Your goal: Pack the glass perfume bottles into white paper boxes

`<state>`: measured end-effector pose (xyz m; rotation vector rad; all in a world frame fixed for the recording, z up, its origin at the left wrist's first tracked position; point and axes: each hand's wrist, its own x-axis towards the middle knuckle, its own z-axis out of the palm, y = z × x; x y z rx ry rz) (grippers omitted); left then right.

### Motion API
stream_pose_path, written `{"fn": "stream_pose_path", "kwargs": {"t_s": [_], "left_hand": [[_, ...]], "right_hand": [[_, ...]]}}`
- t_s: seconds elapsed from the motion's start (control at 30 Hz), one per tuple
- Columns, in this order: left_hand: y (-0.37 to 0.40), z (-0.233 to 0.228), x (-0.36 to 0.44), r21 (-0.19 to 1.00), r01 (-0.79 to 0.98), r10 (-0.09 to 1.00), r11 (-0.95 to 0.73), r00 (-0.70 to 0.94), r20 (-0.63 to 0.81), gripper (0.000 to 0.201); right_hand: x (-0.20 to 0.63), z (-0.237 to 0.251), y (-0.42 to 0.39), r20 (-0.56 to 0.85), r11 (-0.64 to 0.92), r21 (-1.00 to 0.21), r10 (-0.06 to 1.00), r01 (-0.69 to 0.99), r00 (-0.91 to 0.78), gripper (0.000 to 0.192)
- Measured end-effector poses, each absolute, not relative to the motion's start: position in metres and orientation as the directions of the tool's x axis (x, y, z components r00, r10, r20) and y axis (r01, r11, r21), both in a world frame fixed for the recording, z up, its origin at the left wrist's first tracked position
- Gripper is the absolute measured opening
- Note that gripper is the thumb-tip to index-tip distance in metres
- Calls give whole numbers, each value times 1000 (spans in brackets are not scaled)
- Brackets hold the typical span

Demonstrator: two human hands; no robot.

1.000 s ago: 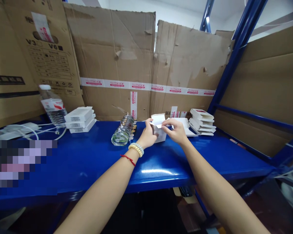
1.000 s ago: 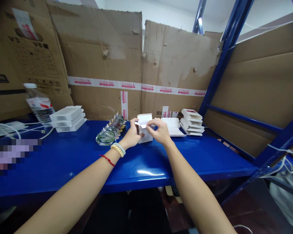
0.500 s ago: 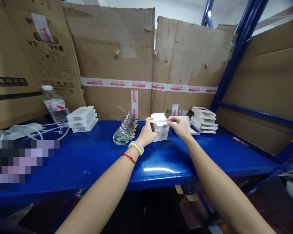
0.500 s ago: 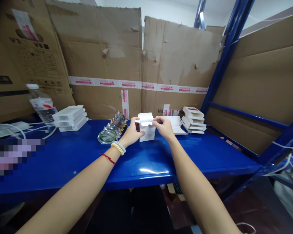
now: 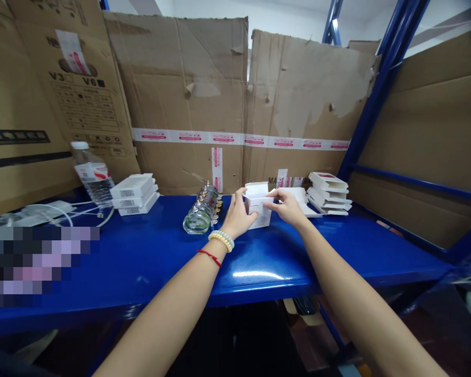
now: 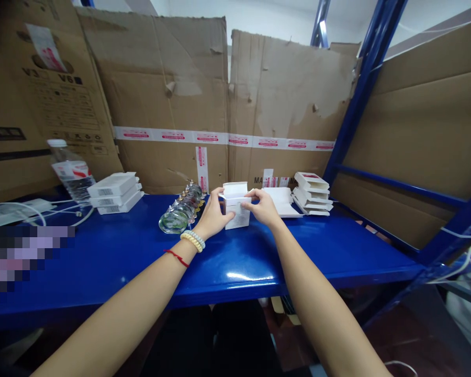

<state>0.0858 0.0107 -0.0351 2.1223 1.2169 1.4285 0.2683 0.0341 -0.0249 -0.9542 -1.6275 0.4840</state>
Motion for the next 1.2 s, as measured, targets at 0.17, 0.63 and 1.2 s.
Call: {"fn": "stream_pose_path", "kwargs": {"t_s": [0.17,0.63,1.2], "left_hand": [[7,-33,88,561,482,693,-673,145,706,35],[13,-29,85,562,528,704,-636,98,704,10],[5,-22,87,577,536,707,-616,53,706,8]], "right_hand": [[267,-21,29,615,594,-716,785,366,-73,26],[265,-21,28,641,651,-633,744,420,-188,25],[267,-19,25,675,719,-571,686,396,-272,27]]}}
